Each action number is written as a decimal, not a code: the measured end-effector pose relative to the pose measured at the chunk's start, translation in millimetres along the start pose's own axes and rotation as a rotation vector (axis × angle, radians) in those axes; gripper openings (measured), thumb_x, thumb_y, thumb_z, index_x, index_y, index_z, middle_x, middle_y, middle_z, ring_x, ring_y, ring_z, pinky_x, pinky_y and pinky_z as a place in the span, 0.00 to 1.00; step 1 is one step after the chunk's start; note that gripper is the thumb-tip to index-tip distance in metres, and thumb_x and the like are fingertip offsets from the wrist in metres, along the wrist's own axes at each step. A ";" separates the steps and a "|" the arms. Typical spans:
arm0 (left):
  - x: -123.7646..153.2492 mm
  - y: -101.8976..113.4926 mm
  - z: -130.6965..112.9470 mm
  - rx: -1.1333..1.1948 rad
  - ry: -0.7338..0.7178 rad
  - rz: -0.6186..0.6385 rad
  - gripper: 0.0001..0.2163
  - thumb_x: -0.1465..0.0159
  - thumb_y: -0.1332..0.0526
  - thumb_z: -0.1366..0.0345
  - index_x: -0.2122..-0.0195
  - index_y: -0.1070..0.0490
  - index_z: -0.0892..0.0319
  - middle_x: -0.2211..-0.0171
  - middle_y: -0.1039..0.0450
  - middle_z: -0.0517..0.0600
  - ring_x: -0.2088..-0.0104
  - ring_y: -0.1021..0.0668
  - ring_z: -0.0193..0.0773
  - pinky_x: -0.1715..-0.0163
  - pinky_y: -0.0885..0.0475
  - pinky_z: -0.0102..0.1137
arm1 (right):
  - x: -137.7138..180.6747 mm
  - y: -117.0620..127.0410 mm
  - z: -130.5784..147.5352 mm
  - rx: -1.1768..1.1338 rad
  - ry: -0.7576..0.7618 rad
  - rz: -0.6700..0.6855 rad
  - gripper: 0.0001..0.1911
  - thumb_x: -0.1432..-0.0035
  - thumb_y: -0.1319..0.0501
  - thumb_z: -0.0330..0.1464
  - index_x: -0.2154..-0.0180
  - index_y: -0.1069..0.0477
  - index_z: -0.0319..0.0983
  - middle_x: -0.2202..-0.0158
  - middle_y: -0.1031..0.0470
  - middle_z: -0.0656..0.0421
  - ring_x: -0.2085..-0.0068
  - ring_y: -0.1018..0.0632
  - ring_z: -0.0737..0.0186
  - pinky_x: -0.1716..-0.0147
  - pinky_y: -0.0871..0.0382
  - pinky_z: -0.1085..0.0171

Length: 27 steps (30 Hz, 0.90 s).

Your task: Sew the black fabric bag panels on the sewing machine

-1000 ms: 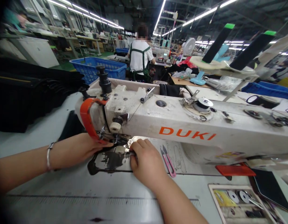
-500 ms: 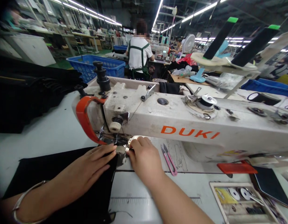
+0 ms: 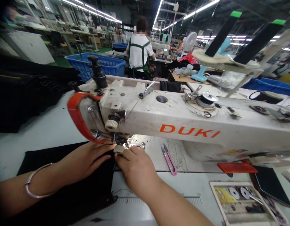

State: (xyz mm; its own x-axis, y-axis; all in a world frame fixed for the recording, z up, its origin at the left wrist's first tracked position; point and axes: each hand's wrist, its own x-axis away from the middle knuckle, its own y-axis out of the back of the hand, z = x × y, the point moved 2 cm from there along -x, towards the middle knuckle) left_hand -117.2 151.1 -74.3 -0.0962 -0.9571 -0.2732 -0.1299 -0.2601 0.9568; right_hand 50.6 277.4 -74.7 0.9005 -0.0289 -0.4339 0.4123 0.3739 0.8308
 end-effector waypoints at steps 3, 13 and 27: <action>11.1 11.7 -6.3 0.030 -0.003 0.056 0.16 0.27 0.48 0.68 0.40 0.31 0.60 0.39 0.28 0.55 0.38 0.28 0.45 0.35 0.34 0.46 | 9.9 11.2 17.8 -0.175 -0.180 0.028 0.07 0.31 0.39 0.31 0.54 0.24 0.39 0.55 0.22 0.55 0.53 0.26 0.53 0.53 0.31 0.55; 77.6 16.2 -94.8 -0.198 -0.059 -0.070 0.22 0.30 0.44 0.65 0.36 0.34 0.64 0.34 0.36 0.53 0.36 0.31 0.45 0.41 0.27 0.33 | 55.0 4.6 67.3 -0.235 -0.418 0.073 0.08 0.39 0.37 0.25 0.71 0.31 0.39 0.67 0.27 0.58 0.64 0.28 0.58 0.64 0.35 0.59; 44.3 10.6 -45.8 0.042 -0.042 0.013 0.18 0.31 0.40 0.66 0.41 0.30 0.58 0.41 0.27 0.52 0.40 0.26 0.42 0.38 0.29 0.37 | 5.5 13.2 28.7 -0.054 -0.004 0.236 0.09 0.29 0.46 0.28 0.59 0.26 0.38 0.55 0.22 0.55 0.52 0.24 0.57 0.50 0.28 0.58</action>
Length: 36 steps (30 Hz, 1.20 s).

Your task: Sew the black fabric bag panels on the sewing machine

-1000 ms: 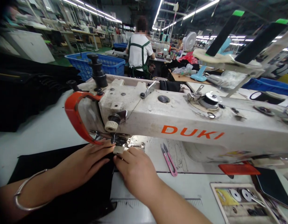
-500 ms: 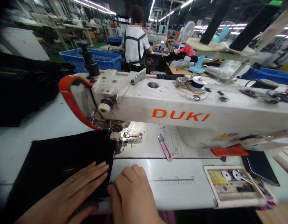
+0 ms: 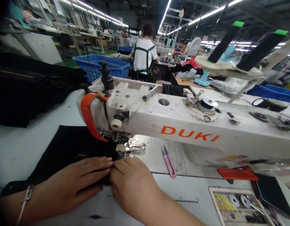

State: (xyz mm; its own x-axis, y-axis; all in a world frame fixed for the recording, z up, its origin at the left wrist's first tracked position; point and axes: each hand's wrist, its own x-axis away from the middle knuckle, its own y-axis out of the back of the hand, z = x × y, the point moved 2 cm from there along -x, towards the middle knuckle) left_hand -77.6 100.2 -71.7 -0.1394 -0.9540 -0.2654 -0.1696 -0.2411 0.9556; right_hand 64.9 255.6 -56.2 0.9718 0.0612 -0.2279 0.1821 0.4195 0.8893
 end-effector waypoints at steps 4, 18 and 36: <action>-9.9 -2.7 18.0 0.057 0.024 0.017 0.18 0.33 0.37 0.64 0.42 0.28 0.57 0.40 0.27 0.52 0.40 0.26 0.43 0.37 0.29 0.38 | -8.5 1.6 -8.2 0.006 -0.008 -0.009 0.09 0.30 0.46 0.28 0.57 0.26 0.38 0.54 0.22 0.54 0.52 0.24 0.54 0.50 0.28 0.56; -39.5 -3.4 56.1 0.037 -0.030 0.003 0.14 0.30 0.41 0.62 0.45 0.27 0.60 0.45 0.26 0.55 0.43 0.25 0.46 0.39 0.30 0.40 | -19.1 -10.6 -26.1 0.131 -0.210 -0.098 0.14 0.32 0.43 0.30 0.48 0.26 0.37 0.57 0.24 0.51 0.57 0.28 0.48 0.59 0.27 0.51; -35.5 -1.7 44.0 0.172 0.141 -0.208 0.10 0.27 0.44 0.64 0.55 0.23 0.57 0.56 0.19 0.48 0.55 0.20 0.38 0.48 0.24 0.36 | -11.9 -4.8 -31.6 0.018 -0.135 -0.288 0.04 0.34 0.39 0.28 0.60 0.24 0.38 0.61 0.22 0.54 0.58 0.25 0.53 0.59 0.30 0.57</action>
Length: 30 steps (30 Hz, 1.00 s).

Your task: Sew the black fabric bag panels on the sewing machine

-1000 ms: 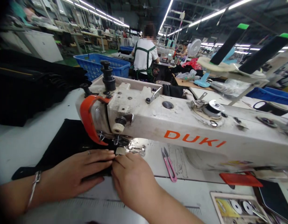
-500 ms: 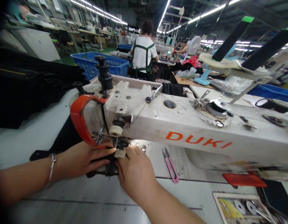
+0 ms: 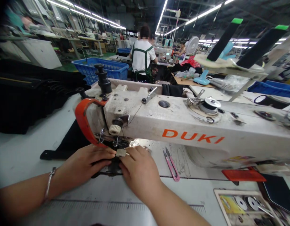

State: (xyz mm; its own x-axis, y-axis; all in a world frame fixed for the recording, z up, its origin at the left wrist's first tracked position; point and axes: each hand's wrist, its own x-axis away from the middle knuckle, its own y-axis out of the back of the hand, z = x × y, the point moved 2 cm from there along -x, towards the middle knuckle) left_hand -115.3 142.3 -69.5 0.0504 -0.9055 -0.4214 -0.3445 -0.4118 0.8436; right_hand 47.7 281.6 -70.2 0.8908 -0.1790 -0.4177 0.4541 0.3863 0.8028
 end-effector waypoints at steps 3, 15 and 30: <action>-0.9 -2.9 -7.5 -0.007 -0.009 -0.016 0.10 0.26 0.45 0.65 0.56 0.23 0.59 0.58 0.18 0.48 0.56 0.19 0.38 0.49 0.25 0.35 | 0.0 -6.2 0.4 -0.087 0.053 -0.012 0.08 0.34 0.40 0.24 0.57 0.23 0.38 0.59 0.20 0.54 0.57 0.22 0.56 0.55 0.28 0.58; -15.5 -8.8 4.3 0.006 -0.037 -0.037 0.11 0.27 0.47 0.67 0.59 0.23 0.58 0.59 0.19 0.48 0.56 0.19 0.39 0.49 0.24 0.36 | -6.4 -9.8 -6.9 0.045 0.008 -0.019 0.07 0.36 0.37 0.25 0.60 0.21 0.40 0.61 0.19 0.55 0.61 0.23 0.56 0.62 0.28 0.60; -20.5 -15.8 15.9 -0.046 0.053 -0.044 0.07 0.30 0.40 0.69 0.61 0.22 0.56 0.60 0.19 0.48 0.53 0.20 0.43 0.47 0.26 0.39 | -11.7 -13.2 -11.1 0.078 -0.012 -0.038 0.09 0.33 0.41 0.26 0.61 0.22 0.39 0.57 0.20 0.52 0.58 0.23 0.54 0.59 0.27 0.59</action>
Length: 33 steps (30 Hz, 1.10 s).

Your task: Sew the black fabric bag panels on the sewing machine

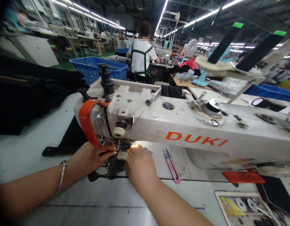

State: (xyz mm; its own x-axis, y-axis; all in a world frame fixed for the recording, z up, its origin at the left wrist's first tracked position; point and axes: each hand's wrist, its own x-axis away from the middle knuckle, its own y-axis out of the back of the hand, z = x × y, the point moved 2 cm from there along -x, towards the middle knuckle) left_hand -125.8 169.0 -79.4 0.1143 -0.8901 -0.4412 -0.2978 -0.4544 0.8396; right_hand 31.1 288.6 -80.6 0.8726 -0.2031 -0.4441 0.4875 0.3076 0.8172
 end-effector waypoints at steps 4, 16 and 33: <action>-0.3 0.2 -0.5 -0.006 0.008 0.002 0.07 0.30 0.40 0.68 0.62 0.22 0.55 0.61 0.18 0.47 0.54 0.20 0.44 0.49 0.25 0.39 | -0.2 -0.2 1.2 0.003 -0.020 0.034 0.09 0.33 0.41 0.25 0.64 0.22 0.38 0.56 0.20 0.51 0.56 0.23 0.53 0.57 0.27 0.58; 1.7 -3.3 2.1 -0.014 0.011 -0.048 0.08 0.31 0.40 0.69 0.63 0.21 0.55 0.61 0.18 0.47 0.55 0.20 0.42 0.49 0.26 0.36 | -0.7 -1.9 0.6 0.020 -0.047 0.031 0.06 0.36 0.37 0.25 0.65 0.22 0.38 0.55 0.21 0.51 0.55 0.23 0.52 0.57 0.26 0.57; -0.6 -0.9 -2.4 0.054 0.022 0.000 0.05 0.32 0.38 0.71 0.62 0.23 0.56 0.59 0.20 0.48 0.55 0.22 0.41 0.47 0.27 0.36 | 5.3 -3.7 -1.7 -0.115 -0.021 -0.047 0.09 0.35 0.40 0.24 0.60 0.22 0.40 0.56 0.21 0.53 0.54 0.23 0.51 0.54 0.27 0.56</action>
State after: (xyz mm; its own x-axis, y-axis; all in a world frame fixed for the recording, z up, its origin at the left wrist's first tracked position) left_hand -123.3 169.9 -79.2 0.1354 -0.8909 -0.4335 -0.3482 -0.4524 0.8210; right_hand 34.0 287.9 -86.6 0.8484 -0.2393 -0.4722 0.5293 0.4017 0.7473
